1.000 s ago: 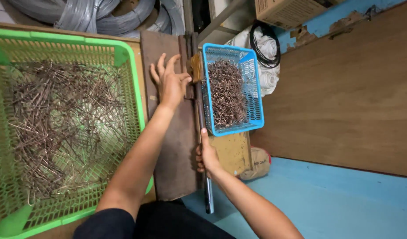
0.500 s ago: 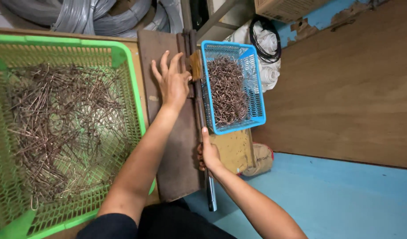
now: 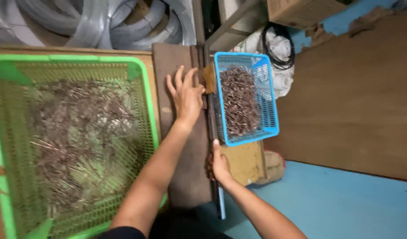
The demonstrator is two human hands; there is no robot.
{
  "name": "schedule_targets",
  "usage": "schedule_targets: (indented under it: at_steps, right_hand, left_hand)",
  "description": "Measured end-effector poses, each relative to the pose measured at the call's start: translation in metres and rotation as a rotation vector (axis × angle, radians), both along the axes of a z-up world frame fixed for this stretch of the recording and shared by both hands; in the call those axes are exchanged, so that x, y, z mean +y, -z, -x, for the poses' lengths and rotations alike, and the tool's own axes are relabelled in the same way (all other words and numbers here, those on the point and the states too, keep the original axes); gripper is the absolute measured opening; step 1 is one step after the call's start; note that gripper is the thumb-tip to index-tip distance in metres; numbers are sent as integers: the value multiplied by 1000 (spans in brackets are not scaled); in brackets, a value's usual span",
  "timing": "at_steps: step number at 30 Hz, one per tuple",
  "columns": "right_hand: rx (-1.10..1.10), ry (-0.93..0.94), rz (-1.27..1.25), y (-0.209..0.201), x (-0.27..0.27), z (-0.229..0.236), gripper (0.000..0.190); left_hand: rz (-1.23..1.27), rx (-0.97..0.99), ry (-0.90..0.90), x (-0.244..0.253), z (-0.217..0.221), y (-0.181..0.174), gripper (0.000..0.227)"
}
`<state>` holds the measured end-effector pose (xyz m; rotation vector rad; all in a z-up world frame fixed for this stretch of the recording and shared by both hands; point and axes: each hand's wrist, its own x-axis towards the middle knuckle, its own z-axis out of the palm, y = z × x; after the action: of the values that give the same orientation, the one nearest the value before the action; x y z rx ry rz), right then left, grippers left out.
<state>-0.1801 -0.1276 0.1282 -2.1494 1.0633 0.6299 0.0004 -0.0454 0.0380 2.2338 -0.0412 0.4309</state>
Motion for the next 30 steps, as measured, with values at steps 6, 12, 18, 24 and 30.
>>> schedule_targets:
  at_steps: [6,12,18,24,30]
  right_hand:
    - [-7,15,-24,35,-35,4,100]
    - [-12,9,-47,67,-57,6,95]
    - [-69,44,-107,91,-71,8,91]
    - [-111,-34,-40,88,-72,7,86]
    - [-579,-101,92,76,-59,20,27]
  left_hand:
    - [-24,1,-20,-2,-1,2,5]
    - [15,51,-35,-3,-1,-3,4]
    - [-15,49,-56,-2,1,-6,6]
    - [-67,36,-65,-3,-2,2,6]
    - [-79,22,-71,-2,1,6,5]
